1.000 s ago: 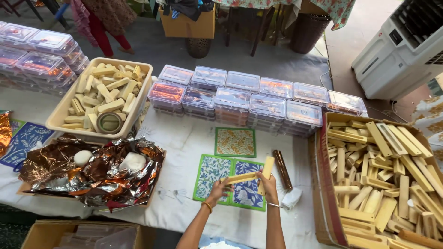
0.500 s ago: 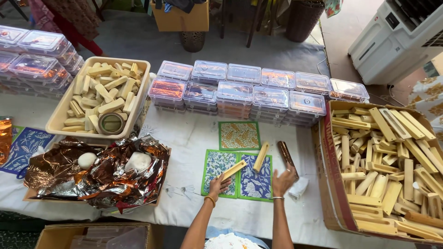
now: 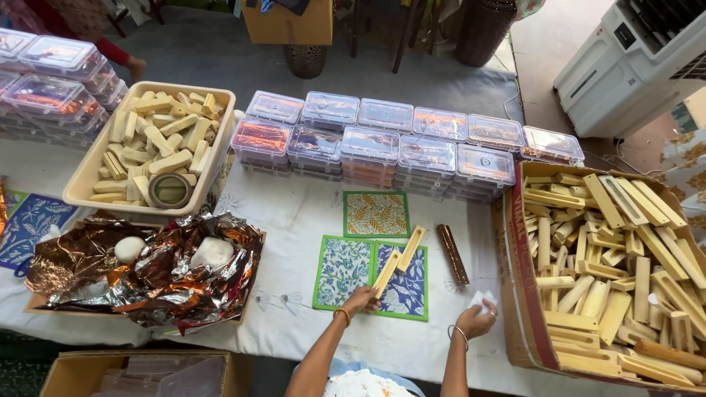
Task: The person cleans small wooden blocks using a white cloth, wiping them thoroughly before placing them on a patterned mat. The person also handles a piece of aluminum foil, folding it and placing it on the mat alongside the cleaned blocks.
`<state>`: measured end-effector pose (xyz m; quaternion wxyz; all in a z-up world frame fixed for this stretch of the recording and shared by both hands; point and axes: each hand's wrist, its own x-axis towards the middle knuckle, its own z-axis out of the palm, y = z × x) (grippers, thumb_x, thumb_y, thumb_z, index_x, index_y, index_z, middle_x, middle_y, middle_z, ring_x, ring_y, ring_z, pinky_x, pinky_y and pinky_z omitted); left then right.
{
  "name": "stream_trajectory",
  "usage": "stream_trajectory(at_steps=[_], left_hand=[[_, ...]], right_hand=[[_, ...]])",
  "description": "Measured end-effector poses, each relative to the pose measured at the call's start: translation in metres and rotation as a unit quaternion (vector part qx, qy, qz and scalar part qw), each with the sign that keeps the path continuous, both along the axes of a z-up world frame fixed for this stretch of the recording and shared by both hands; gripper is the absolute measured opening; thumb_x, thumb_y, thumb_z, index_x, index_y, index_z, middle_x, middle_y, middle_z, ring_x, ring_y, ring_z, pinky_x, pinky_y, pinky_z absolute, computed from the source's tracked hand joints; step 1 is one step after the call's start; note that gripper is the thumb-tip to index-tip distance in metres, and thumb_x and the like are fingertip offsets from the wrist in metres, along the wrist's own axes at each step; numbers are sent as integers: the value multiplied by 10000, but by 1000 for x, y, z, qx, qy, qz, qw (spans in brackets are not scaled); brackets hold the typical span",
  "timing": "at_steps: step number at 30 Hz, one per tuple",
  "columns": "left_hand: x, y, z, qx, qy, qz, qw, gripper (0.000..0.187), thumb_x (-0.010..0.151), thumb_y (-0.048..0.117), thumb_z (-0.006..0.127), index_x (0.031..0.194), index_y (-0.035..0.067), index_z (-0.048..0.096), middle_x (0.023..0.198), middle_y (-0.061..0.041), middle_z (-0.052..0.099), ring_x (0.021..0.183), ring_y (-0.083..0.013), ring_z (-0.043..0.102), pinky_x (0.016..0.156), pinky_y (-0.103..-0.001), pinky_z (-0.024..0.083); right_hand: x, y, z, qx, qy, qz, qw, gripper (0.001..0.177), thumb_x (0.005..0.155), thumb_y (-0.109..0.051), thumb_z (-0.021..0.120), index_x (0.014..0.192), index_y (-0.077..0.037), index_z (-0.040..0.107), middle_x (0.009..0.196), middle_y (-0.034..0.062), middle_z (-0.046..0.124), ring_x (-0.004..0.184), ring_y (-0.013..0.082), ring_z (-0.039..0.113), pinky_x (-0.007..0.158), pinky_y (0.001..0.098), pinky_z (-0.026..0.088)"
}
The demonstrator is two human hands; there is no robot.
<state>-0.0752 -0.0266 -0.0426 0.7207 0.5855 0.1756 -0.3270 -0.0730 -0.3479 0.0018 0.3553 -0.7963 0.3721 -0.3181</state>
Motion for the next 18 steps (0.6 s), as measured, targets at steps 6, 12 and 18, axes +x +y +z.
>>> stream_trajectory(at_steps=[6, 12, 18], left_hand=[[-2, 3, -2, 45, -13, -49, 998, 363, 1064, 405, 566, 1090, 57, 667, 926, -59, 751, 766, -140, 713, 634, -282, 606], [5, 12, -10, 31, -76, 163, 983, 311, 973, 230, 658, 1233, 60, 632, 1074, -95, 792, 924, -173, 786, 721, -288, 639], [-6, 28, 8, -48, -51, 239, 968, 399, 1011, 301, 628, 1333, 66, 596, 1175, -83, 771, 1043, -171, 754, 778, -280, 620]], right_hand=[[23, 53, 88, 177, -96, 85, 976, 376, 928, 22, 579, 1285, -71, 502, 1360, 170, 561, 1166, 325, 635, 887, 404, 587], [50, 101, 66, 43, -69, 293, 953, 567, 856, 10, 716, 1375, -46, 495, 1289, 215, 618, 1111, 337, 658, 942, 381, 573], [48, 159, 35, -297, 53, 428, 852, 183, 915, -3, 679, 1059, -100, 736, 1126, 25, 724, 970, 215, 679, 882, 339, 599]])
